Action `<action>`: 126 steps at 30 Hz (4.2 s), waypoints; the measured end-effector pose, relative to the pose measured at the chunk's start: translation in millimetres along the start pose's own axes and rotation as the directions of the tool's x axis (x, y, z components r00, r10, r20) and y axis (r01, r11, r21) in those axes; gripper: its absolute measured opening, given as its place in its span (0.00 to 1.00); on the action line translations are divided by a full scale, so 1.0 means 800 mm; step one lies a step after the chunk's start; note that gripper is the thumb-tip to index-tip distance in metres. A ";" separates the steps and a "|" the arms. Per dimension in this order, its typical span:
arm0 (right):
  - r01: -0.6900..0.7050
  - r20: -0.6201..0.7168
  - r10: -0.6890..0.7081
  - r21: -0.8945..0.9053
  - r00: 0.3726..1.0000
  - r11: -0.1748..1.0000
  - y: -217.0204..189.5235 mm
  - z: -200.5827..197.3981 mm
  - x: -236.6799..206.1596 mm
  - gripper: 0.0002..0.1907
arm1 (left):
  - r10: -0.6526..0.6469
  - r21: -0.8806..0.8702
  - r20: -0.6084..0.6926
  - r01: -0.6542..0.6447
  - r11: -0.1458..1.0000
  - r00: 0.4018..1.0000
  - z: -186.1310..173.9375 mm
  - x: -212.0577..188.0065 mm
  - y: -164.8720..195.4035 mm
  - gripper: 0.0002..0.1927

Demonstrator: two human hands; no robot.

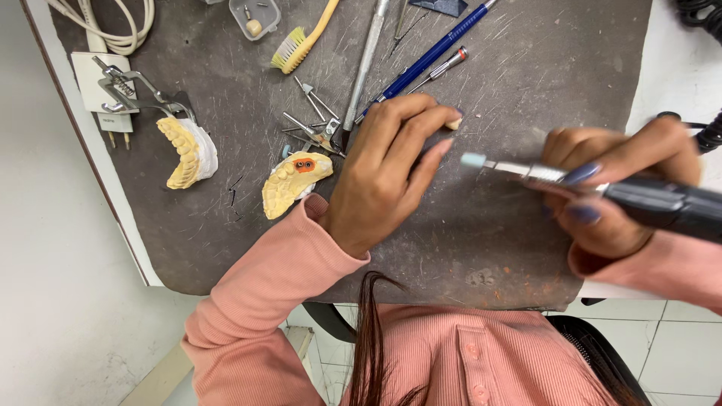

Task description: The person holds a small dental crown in one hand and uses a rotary grinding tool to grind and smooth its surface, repositioning the crown repeatedly to work different areas. Dental stone models with dentition sit on the work mat beside the hands throughout.

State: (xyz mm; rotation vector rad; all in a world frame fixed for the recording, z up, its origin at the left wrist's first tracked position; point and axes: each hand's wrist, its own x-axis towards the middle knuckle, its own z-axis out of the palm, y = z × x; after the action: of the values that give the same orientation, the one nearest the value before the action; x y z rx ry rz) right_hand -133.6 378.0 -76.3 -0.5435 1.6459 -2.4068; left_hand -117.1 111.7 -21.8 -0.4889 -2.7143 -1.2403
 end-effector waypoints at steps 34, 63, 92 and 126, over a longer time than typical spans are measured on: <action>0.483 0.688 -0.145 -0.328 0.711 0.812 -0.040 -0.003 0.071 0.11 | -0.031 -0.909 0.265 0.260 0.326 0.964 0.017 -0.020 -0.018 0.34; 0.391 0.620 -0.204 -0.181 0.758 0.903 -0.022 -0.021 0.056 0.12 | -0.134 -0.878 0.478 0.478 -0.038 0.868 0.034 -0.020 -0.016 0.31; 0.516 0.635 -0.278 -0.224 0.720 0.827 -0.033 -0.002 0.075 0.10 | -0.184 -0.835 0.515 0.538 0.112 0.837 0.034 -0.027 -0.010 0.07; 0.394 0.704 -0.076 -0.300 0.706 0.869 -0.039 -0.014 0.074 0.14 | -0.154 -0.850 0.526 0.521 -0.076 0.836 0.036 -0.025 -0.016 0.28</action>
State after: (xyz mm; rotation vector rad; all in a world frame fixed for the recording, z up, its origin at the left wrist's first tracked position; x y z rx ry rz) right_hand -190.4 378.8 -39.1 -1.5873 1.7945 -1.5934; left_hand -102.2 120.8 -55.1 0.0947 -1.4244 -3.4578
